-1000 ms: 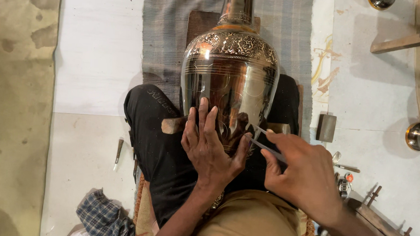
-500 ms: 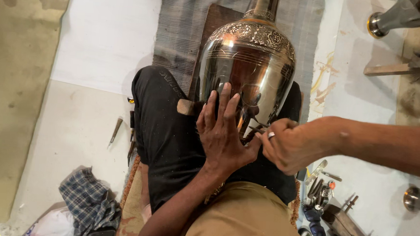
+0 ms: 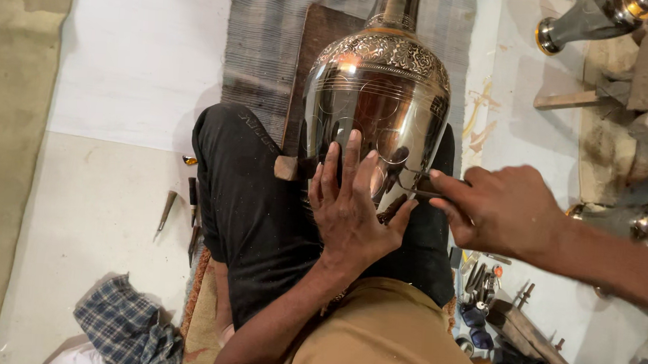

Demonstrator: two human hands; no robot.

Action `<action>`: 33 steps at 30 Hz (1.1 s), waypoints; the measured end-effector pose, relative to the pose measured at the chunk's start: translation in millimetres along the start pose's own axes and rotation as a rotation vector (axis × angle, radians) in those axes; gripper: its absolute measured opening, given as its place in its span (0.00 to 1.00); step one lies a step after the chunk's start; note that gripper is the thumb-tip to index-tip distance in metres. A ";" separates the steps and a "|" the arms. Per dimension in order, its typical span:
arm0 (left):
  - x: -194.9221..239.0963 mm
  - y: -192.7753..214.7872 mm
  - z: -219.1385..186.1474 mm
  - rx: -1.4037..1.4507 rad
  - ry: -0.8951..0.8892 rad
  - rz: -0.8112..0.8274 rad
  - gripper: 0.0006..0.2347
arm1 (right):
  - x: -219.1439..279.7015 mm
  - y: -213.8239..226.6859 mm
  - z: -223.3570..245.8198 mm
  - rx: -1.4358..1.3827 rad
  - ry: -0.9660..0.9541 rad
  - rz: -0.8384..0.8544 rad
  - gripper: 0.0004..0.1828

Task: The person engraves a large metal vase using a chisel and hammer. They hold the vase steady with one hand while striking the chisel with the other to create decorative patterns on the surface.

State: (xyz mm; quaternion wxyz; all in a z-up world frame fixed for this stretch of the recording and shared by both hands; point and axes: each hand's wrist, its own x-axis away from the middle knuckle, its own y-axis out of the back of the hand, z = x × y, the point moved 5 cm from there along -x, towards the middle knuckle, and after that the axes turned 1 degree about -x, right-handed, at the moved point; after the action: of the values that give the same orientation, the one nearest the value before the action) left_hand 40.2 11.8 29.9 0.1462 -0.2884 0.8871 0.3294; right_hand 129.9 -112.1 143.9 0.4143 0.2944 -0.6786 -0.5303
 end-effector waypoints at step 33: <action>0.9 -6.4 4.9 -0.035 0.040 0.097 0.34 | 9.5 -14.9 85.6 0.267 0.018 -0.176 0.13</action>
State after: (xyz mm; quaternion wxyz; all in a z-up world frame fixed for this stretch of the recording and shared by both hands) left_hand 43.7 10.8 22.7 0.1071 -0.2543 0.8969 0.3456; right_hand 49.8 -83.3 123.9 0.3297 0.4098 -0.7108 -0.4670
